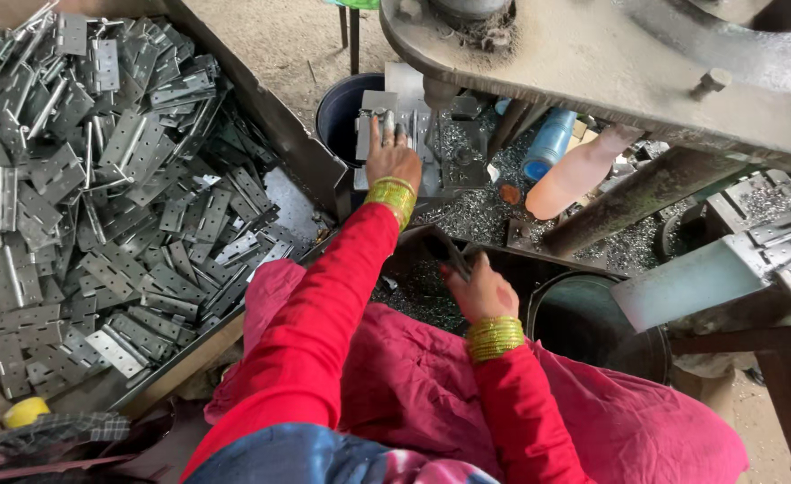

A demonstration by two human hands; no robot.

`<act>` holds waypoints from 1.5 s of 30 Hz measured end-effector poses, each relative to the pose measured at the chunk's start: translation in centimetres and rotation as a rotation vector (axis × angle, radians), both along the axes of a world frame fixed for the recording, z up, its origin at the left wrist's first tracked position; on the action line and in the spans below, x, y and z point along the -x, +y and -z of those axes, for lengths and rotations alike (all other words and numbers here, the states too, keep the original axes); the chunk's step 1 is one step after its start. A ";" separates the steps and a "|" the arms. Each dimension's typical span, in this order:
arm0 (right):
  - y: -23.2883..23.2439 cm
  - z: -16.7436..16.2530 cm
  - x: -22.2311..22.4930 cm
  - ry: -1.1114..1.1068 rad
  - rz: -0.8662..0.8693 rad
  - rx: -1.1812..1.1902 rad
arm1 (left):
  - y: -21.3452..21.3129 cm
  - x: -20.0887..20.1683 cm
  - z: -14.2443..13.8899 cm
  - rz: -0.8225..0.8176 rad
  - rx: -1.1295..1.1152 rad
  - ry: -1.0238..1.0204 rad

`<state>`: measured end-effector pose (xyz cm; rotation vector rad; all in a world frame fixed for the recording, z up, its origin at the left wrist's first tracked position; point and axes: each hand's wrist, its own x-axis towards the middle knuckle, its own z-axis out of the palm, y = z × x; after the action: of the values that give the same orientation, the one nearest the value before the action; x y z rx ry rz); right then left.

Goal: The person repeatedly picks up small metal plates from a bin, places them into a press machine, and operates the lever to process them. The processed plates are then dropped into a collection bin below. The task is performed continuously throughout the clip.

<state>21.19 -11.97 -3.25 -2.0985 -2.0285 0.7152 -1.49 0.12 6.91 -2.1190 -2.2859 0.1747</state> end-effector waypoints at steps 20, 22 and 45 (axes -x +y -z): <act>-2.1 5.7 0.4 -0.003 0.105 0.063 | 2.6 -1.1 2.6 -0.098 -0.247 0.044; -2.4 7.1 -0.1 0.045 0.092 0.020 | 1.2 -1.0 3.0 -0.114 -0.280 -0.071; -4.3 -9.7 2.2 0.291 -0.119 -0.687 | -16.9 20.6 12.5 -0.172 -0.031 -0.361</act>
<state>19.02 -16.31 6.48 -1.4094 -1.8812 0.2496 -22.10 -16.74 -5.54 -2.0797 -2.6435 -0.2631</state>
